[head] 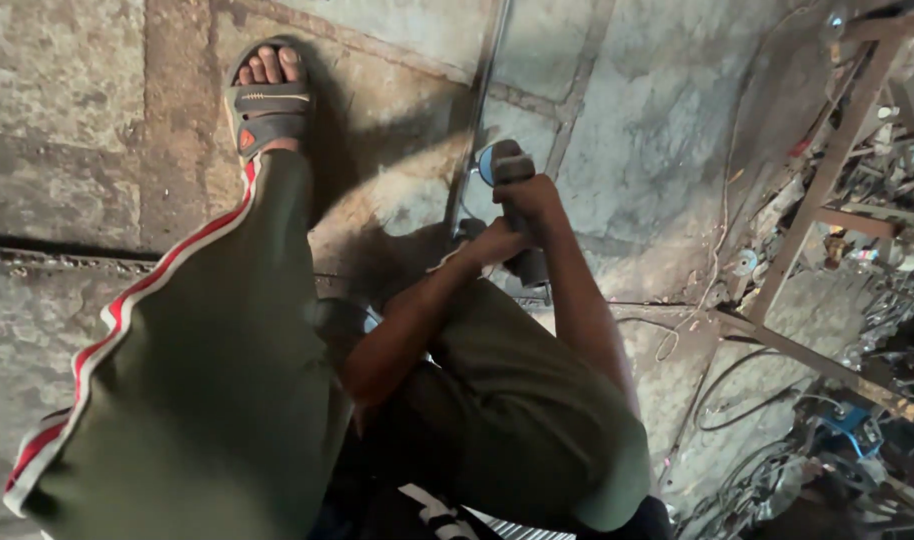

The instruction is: The person kneels on the workshop floor holding a metal rod steady with one foot while using an angle grinder to grind and cut the rod, producing sparks. They reposition the rod and continue grinding along its length, briefly pausing to adjust the workpiece before resuming.

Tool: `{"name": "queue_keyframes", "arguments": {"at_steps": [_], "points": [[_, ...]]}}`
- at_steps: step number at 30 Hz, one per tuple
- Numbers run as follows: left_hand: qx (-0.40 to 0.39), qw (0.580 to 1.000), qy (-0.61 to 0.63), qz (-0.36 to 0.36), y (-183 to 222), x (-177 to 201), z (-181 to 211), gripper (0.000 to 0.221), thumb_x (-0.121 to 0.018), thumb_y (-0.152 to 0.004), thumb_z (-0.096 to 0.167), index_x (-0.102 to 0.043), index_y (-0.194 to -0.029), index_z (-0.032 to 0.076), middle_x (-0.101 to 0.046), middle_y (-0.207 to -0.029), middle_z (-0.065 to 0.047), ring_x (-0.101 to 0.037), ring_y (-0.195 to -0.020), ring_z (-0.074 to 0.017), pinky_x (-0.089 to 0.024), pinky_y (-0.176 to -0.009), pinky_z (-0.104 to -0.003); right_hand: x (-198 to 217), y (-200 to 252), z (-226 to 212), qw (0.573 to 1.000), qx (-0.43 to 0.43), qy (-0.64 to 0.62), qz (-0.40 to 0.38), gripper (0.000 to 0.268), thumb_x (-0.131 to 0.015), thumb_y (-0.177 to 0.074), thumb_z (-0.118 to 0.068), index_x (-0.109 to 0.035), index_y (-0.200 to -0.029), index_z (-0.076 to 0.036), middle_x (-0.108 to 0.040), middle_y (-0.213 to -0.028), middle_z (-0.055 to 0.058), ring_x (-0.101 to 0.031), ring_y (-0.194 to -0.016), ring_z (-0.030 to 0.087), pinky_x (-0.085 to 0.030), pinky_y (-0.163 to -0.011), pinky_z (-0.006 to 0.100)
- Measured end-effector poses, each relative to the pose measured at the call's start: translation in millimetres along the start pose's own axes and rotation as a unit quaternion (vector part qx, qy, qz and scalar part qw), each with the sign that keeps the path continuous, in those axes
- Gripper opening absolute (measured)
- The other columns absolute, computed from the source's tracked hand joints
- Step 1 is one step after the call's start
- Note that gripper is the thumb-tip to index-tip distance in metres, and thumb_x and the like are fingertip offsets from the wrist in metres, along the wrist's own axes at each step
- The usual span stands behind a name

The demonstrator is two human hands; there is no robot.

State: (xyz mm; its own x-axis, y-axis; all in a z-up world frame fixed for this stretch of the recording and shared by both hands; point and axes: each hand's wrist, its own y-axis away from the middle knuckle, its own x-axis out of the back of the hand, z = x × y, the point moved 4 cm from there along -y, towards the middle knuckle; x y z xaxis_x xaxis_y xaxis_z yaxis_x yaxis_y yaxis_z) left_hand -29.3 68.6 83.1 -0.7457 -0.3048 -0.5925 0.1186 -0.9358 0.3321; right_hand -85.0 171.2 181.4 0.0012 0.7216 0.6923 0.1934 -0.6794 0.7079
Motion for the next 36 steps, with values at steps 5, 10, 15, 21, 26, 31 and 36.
{"name": "queue_keyframes", "arguments": {"at_steps": [5,10,15,21,26,31,36], "points": [[0.146,0.985,0.09,0.005,18,8,39,0.058,-0.081,-0.073,0.037,-0.068,-0.114,-0.002,-0.074,-0.091,-0.013,-0.073,-0.071,-0.024,-0.062,-0.059,-0.042,-7,-9,1,1.0,0.013,-0.002,-0.025,0.036,-0.085,-0.061,-0.029,-0.074,-0.078,0.001,-0.074,-0.076,0.01,-0.068,-0.065,0.018,-0.056,-0.06,0.036],[0.17,0.979,0.114,0.002,12,8,16,0.061,-0.081,-0.07,0.036,-0.066,-0.115,-0.002,-0.073,-0.091,-0.012,-0.073,-0.073,-0.0247,-0.063,-0.061,-0.043,-10,-4,2,0.994,-0.009,-0.089,-0.063,0.033,-0.084,-0.062,-0.025,-0.075,-0.08,0.001,-0.074,-0.079,0.01,-0.068,-0.068,0.017,-0.055,-0.06,0.036],[0.105,0.993,0.049,0.012,-6,15,-21,0.067,-0.082,-0.072,0.042,-0.069,-0.116,-0.007,-0.075,-0.095,-0.013,-0.074,-0.082,-0.0238,-0.062,-0.069,-0.037,-6,9,-16,0.998,-0.059,0.011,0.0,0.034,-0.086,-0.064,-0.027,-0.074,-0.081,0.0,-0.074,-0.078,0.009,-0.07,-0.069,0.018,-0.057,-0.063,0.034],[0.167,0.985,-0.032,-0.003,21,22,4,0.068,-0.083,-0.074,0.043,-0.068,-0.118,-0.007,-0.075,-0.1,-0.019,-0.074,-0.084,-0.0302,-0.062,-0.071,-0.042,-10,33,-18,0.992,-0.049,-0.114,-0.001,0.03,-0.083,-0.063,-0.022,-0.074,-0.08,0.001,-0.073,-0.077,0.01,-0.069,-0.067,0.018,-0.057,-0.061,0.036],[0.055,0.998,-0.026,-0.035,8,15,-35,0.065,-0.081,-0.077,0.042,-0.068,-0.123,-0.003,-0.077,-0.107,-0.018,-0.075,-0.091,-0.0254,-0.061,-0.076,-0.037,-12,35,-18,0.998,-0.036,-0.055,0.012,0.028,-0.083,-0.065,-0.024,-0.074,-0.076,0.0,-0.072,-0.072,0.009,-0.068,-0.065,0.017,-0.055,-0.06,0.036],[0.124,0.99,-0.062,-0.025,20,19,-18,0.071,-0.076,-0.077,0.043,-0.06,-0.13,-0.002,-0.073,-0.103,-0.019,-0.074,-0.08,-0.0234,-0.064,-0.065,-0.036,-17,48,-22,0.992,-0.044,-0.119,0.024,0.025,-0.081,-0.065,-0.023,-0.074,-0.076,-0.001,-0.072,-0.071,0.008,-0.068,-0.064,0.016,-0.055,-0.06,0.035],[0.137,0.983,-0.122,0.011,17,23,-33,0.066,-0.083,-0.081,0.043,-0.058,-0.117,-0.006,-0.072,-0.092,-0.016,-0.076,-0.075,-0.0219,-0.064,-0.066,-0.036,-22,35,-9,0.997,-0.03,-0.057,0.031,0.031,-0.082,-0.063,-0.027,-0.075,-0.075,0.0,-0.074,-0.072,0.009,-0.07,-0.065,0.017,-0.056,-0.06,0.035]]}}
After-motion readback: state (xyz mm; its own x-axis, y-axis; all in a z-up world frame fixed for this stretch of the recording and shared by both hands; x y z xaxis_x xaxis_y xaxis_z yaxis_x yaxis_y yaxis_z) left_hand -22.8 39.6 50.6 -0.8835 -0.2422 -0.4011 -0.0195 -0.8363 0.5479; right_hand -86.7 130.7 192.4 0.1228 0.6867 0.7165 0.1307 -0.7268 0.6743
